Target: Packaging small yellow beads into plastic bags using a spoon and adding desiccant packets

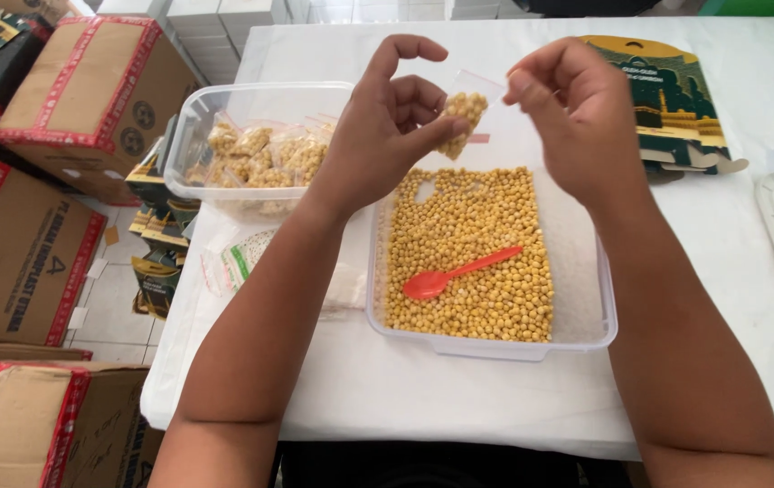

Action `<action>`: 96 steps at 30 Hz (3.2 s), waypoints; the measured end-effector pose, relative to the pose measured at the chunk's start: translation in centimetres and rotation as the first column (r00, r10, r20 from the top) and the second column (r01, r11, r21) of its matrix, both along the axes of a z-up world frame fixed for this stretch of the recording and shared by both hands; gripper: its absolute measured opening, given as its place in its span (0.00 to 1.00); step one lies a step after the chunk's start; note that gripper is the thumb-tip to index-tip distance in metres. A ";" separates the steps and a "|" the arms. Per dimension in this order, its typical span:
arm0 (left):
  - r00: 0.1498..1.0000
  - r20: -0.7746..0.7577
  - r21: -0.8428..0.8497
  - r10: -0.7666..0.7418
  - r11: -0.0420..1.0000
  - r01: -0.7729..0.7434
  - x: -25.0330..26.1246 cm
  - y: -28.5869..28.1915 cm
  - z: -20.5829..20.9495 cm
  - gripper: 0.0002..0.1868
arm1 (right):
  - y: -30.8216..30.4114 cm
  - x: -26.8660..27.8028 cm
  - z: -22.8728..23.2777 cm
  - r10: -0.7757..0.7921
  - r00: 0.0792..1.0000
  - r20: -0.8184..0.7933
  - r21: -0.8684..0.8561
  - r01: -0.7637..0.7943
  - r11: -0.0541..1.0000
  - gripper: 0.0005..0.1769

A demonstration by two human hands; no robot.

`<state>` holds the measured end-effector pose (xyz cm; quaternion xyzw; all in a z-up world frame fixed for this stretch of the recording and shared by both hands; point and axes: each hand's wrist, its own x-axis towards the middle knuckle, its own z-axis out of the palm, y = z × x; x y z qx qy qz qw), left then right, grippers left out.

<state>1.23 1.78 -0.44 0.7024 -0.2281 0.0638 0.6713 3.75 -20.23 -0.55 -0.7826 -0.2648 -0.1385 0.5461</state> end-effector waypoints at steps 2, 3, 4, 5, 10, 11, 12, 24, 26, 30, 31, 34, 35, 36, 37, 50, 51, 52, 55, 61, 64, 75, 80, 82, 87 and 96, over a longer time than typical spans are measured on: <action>0.999 0.019 0.024 0.032 0.999 -0.032 0.0 0.1 0.0 0.23 | -0.1 -0.1 -0.1 -0.015 1.000 0.006 -0.011 0.016 1.000 0.06; 0.998 0.042 0.047 0.053 0.997 -0.055 0.1 0.2 0.1 0.21 | -0.2 0.0 -0.1 -0.041 0.999 0.015 -0.025 0.041 0.999 0.09; 0.997 0.040 0.049 0.061 0.997 -0.063 0.2 0.5 0.2 0.21 | -0.2 0.0 -0.2 -0.032 0.999 0.014 -0.023 0.032 0.999 0.09; 0.997 0.035 0.015 0.071 0.997 -0.071 0.4 0.8 0.2 0.26 | -0.3 0.0 -0.2 -0.041 0.999 0.023 -0.059 0.042 0.997 0.08; 0.958 0.196 0.058 0.209 0.973 -0.224 1.0 6.7 0.9 0.17 | -0.7 0.6 -0.9 -0.045 0.998 0.032 -0.110 0.048 0.993 0.08; 0.914 0.269 0.204 0.305 0.909 -0.363 0.5 8.7 1.5 0.12 | -0.8 0.7 -1.1 -0.048 0.998 0.046 -0.129 0.054 0.990 0.08; 0.855 0.352 0.332 0.381 0.803 -0.495 -0.1 10.6 2.1 0.07 | -0.9 0.9 -1.3 -0.049 0.997 0.060 -0.150 0.058 0.987 0.08; 0.908 0.395 0.897 0.137 0.155 -0.414 -5.9 19.0 -1.9 0.37 | -1.2 1.0 -1.5 -0.037 0.999 0.029 -0.233 0.043 0.972 0.10; 0.908 0.401 0.897 0.121 0.147 -0.416 -5.9 18.9 -3.2 0.38 | -1.4 1.3 -1.7 -0.027 0.999 0.032 -0.236 0.033 0.971 0.09; 0.907 0.410 0.902 0.097 0.104 -0.419 -6.4 18.8 -3.4 0.40 | -1.8 1.7 -2.2 -0.027 0.999 0.025 -0.239 0.032 0.970 0.08; 0.907 0.408 0.902 0.109 0.103 -0.418 -7.0 18.2 -3.9 0.40 | -2.0 1.7 -2.3 -0.016 1.000 0.023 -0.244 0.021 0.970 0.08; 0.766 0.640 0.759 0.058 0.109 -0.642 -8.9 16.2 -5.1 0.29 | -2.2 1.8 -2.7 0.005 0.999 0.036 -0.223 0.003 0.975 0.10; 0.788 0.614 0.777 -0.049 0.213 -0.592 -9.9 15.2 -5.7 0.26 | -2.2 1.9 -2.9 0.014 1.000 0.010 -0.200 -0.012 0.980 0.09; 0.793 0.589 0.792 -0.159 0.310 -0.526 -10.9 14.2 -6.3 0.24 | -2.3 2.0 -3.1 0.022 1.000 -0.015 -0.177 -0.024 0.984 0.08; 0.794 0.588 0.792 -0.154 0.309 -0.526 -11.4 13.6 -7.2 0.24 | -2.7 2.8 -3.7 0.026 1.000 -0.017 -0.179 -0.029 0.983 0.08; 0.710 0.690 0.701 -0.141 0.374 -0.608 -14.2 11.4 -13.2 0.08 | -4.8 5.8 -6.6 0.104 0.994 -0.019 -0.215 -0.106 0.971 0.09; 0.747 0.654 0.728 -0.121 0.368 -0.578 -14.2 11.4 -13.3 0.09 | -4.7 5.7 -6.4 0.092 0.995 -0.031 -0.223 -0.096 0.970 0.08; 0.746 0.655 0.728 -0.123 0.369 -0.578 -14.3 11.4 -12.9 0.09 | -4.6 5.5 -6.3 0.089 0.996 -0.030 -0.223 -0.094 0.970 0.08; 0.744 0.661 0.708 -0.094 0.405 -0.578 -14.4 11.0 -11.2 0.11 | -4.2 4.8 -5.5 0.106 0.994 0.030 -0.214 -0.097 0.972 0.08; 0.812 0.577 0.638 0.088 0.572 -0.516 -13.0 11.0 -5.8 0.05 | -3.0 2.3 -3.0 -0.017 0.999 0.045 -0.250 0.028 0.968 0.08; 0.775 0.610 0.499 0.167 0.678 -0.539 -11.3 9.3 -1.4 0.04 | -2.5 0.7 -0.8 -0.028 0.984 0.176 -0.363 0.092 0.927 0.08; 0.854 0.519 0.429 0.042 0.851 -0.302 -3.5 -1.0 3.5 0.07 | -0.5 -5.5 5.0 0.011 0.998 0.063 -0.377 0.014 0.926 0.09; 0.713 0.651 0.245 0.262 0.816 -0.524 -2.3 -2.3 1.5 0.10 | -0.6 -4.3 4.7 -0.062 0.998 0.027 -0.362 0.068 0.930 0.08; 0.622 0.706 0.157 0.339 0.782 -0.603 -2.5 -2.5 1.3 0.16 | -0.1 -4.5 5.0 -0.115 0.991 -0.070 -0.393 0.078 0.916 0.09; 0.617 0.759 0.133 0.207 0.879 -0.459 -1.9 -2.3 -0.5 0.12 | 0.4 -4.3 4.3 -0.101 0.990 -0.097 -0.406 0.053 0.912 0.09; 0.929 0.369 0.431 -0.017 0.889 -0.155 -2.0 -2.0 0.0 0.18 | 0.9 -4.2 3.6 -0.025 0.999 -0.021 -0.443 0.013 0.896 0.10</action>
